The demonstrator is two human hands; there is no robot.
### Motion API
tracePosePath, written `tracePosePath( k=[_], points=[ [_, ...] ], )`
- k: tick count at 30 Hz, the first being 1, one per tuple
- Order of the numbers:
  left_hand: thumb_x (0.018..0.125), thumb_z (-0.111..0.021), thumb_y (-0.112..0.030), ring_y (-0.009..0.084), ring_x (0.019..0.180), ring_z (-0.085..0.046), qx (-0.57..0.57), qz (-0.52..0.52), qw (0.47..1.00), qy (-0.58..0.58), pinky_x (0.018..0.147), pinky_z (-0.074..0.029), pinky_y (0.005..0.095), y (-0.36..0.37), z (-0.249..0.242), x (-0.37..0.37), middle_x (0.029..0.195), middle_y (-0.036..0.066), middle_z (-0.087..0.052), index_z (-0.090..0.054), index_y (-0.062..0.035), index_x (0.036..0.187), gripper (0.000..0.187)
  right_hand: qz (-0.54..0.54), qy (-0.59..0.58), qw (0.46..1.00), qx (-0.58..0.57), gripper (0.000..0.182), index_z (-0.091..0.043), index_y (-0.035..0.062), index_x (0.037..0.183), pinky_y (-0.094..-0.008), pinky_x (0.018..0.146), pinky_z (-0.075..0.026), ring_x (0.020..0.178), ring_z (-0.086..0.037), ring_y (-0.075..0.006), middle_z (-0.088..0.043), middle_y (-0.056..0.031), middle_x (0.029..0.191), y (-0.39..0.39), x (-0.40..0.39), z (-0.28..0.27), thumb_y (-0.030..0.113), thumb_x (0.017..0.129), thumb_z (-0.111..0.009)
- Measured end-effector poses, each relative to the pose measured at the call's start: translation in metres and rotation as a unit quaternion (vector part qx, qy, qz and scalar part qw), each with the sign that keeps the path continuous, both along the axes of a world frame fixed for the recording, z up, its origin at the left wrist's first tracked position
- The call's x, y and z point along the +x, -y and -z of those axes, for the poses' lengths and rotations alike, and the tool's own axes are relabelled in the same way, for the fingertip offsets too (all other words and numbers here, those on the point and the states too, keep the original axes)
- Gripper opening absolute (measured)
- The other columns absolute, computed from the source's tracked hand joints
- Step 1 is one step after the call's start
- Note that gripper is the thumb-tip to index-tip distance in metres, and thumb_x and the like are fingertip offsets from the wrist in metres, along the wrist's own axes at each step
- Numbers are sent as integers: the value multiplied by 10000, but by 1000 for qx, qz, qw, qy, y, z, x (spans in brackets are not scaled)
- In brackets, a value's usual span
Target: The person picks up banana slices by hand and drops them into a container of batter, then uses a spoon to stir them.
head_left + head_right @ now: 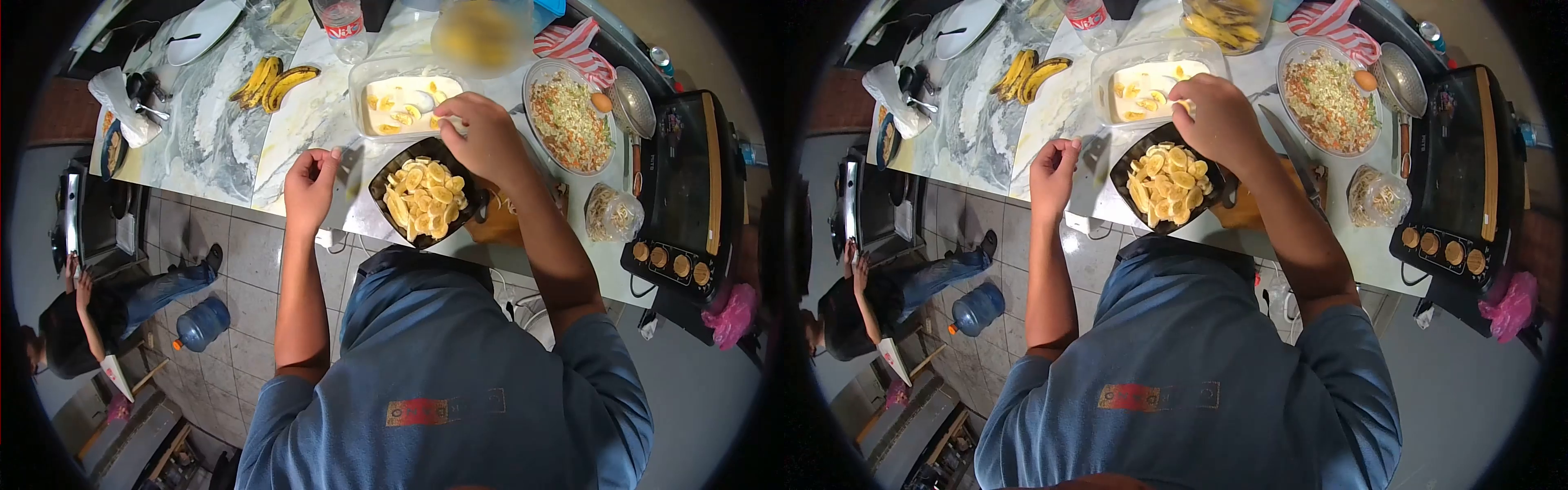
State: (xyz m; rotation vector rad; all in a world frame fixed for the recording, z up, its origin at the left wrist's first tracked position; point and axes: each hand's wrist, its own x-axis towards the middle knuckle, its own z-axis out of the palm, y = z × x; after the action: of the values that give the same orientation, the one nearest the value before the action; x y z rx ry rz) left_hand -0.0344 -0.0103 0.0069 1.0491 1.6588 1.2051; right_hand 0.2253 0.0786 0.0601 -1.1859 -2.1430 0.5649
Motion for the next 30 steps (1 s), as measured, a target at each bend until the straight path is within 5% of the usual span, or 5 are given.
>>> tracePosePath(
  k=[6, 12, 18, 23, 30],
  points=[
    [935, -690, -196, 17, 649, -435, -6, 39, 999, -7, 576, -364, 187, -11, -8, 12, 724, -64, -533, -622, -15, 842, 215, -128, 12, 989, -79, 167, -660, 30, 970, -356, 745, -528, 834, -651, -290, -671, -132, 935, 37, 13, 10, 82, 813, -680],
    [930, -697, -193, 20, 654, -437, 23, 77, 997, 4, 586, -366, 183, -21, -18, 30, 735, -65, -531, -618, -14, 845, 213, -30, 54, 998, -12, 282, -664, 27, 1022, -412, 755, -528, 843, -656, -338, -680, -139, 955, 61, 8, 27, 114, 764, -738],
    [930, -697, -193, 20, 663, -445, 27, 97, 995, 1, 596, -368, 178, -25, -21, 34, 742, -65, -534, -619, -11, 863, 209, -88, 34, 995, 25, 255, -687, 84, 1035, -409, 834, -485, 937, -612, -290, -622, -91, 1010, 61, -2, 28, 120, 784, -715],
    [930, -697, -198, 19, 664, -445, 25, 95, 995, -3, 596, -371, 179, -22, -21, 33, 740, -65, -534, -622, -12, 867, 210, -126, 139, 982, -38, 324, -702, 183, 1130, -370, 932, -406, 1054, -529, -265, -528, -81, 1084, 54, -6, 32, 111, 816, -673],
    [934, -694, -198, 17, 660, -442, 20, 86, 996, -7, 591, -366, 179, -18, -16, 25, 738, -67, -538, -626, -15, 877, 204, -166, 215, 958, -90, 315, -689, 183, 1149, -366, 985, -351, 1134, -470, -263, -503, -88, 1119, 41, -9, 25, 115, 846, -635]
  ],
)
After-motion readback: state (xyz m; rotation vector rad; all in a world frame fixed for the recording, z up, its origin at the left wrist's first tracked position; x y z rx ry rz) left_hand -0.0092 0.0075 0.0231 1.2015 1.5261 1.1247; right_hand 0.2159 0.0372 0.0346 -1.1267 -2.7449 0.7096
